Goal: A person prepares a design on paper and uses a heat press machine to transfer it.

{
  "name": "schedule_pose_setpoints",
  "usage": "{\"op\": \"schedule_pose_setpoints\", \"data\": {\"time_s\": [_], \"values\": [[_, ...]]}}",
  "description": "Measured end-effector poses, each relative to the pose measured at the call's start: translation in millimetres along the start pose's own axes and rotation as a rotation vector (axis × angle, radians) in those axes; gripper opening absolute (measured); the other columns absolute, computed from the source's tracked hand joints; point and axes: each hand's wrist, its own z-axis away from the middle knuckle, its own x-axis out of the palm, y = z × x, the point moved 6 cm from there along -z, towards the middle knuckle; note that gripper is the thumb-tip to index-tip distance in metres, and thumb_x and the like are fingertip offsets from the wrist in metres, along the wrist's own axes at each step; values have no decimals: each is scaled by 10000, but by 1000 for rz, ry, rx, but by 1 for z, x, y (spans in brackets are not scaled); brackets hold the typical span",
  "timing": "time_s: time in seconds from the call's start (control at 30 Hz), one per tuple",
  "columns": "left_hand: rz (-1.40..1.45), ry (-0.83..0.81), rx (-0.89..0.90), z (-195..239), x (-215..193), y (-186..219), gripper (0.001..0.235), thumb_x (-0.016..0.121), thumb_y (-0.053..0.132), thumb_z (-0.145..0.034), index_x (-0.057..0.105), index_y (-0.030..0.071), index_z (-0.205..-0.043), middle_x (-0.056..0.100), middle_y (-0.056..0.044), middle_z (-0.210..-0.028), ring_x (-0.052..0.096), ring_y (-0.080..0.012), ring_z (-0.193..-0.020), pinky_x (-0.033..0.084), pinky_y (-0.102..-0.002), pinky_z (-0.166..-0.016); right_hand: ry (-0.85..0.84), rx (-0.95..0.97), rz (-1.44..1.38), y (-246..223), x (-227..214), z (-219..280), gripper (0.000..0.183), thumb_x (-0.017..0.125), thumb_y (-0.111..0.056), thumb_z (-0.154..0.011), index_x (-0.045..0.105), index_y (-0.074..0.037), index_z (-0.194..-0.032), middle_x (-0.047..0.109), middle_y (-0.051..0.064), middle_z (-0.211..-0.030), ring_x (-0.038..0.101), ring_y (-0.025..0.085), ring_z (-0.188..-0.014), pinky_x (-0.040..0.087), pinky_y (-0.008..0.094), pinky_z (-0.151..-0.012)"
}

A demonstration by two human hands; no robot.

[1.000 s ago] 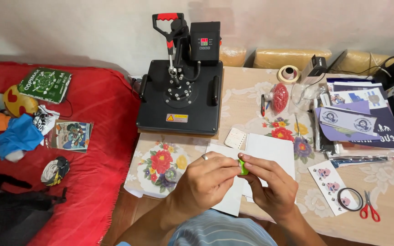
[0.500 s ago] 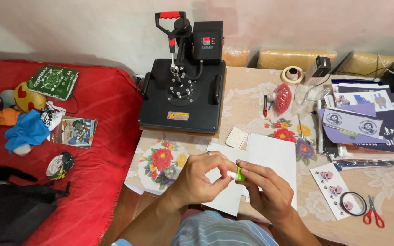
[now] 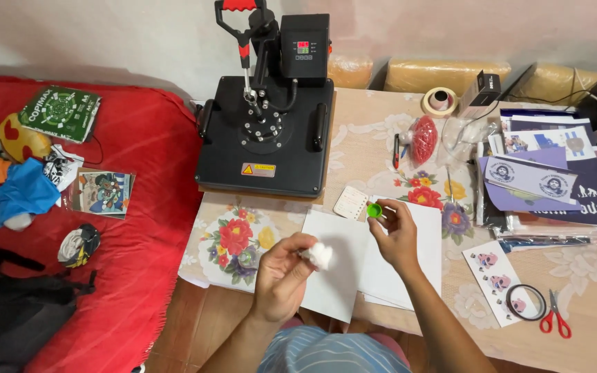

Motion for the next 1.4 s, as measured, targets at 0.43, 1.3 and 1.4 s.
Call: {"op": "schedule_pose_setpoints", "data": {"time_s": [0.43,1.3,1.4], "values": [[33,456,-249,90,-114,-94,428,846,-43,-930,683,-21,-1325,741,-196,-1116,672,-272,-1008,510,-366,-885,42,399,479,210,-35,-117,348,790,-133,-1039,775,-76,-1382,813,96,-1320,729,276,-1111,597,427,-1006],[-197,664,-246,70,-330,-158,294,701,-100,-1034,651,94,-1249,649,35,-1069,661,-85,-940,542,-200,-864,-181,198,463,126,36,174,111,824,-215,-1045,915,-212,-1108,871,22,-1111,770,273,-1051,656,390,-943],[-242,474,-323,102,-322,-163,392,806,-186,-865,757,12,-1200,724,-74,-1009,742,-168,-870,636,-297,-819,-265,181,512,107,56,190,183,829,-293,-1022,902,-270,-1187,868,4,-1138,775,256,-1032,653,402,-969]]}}
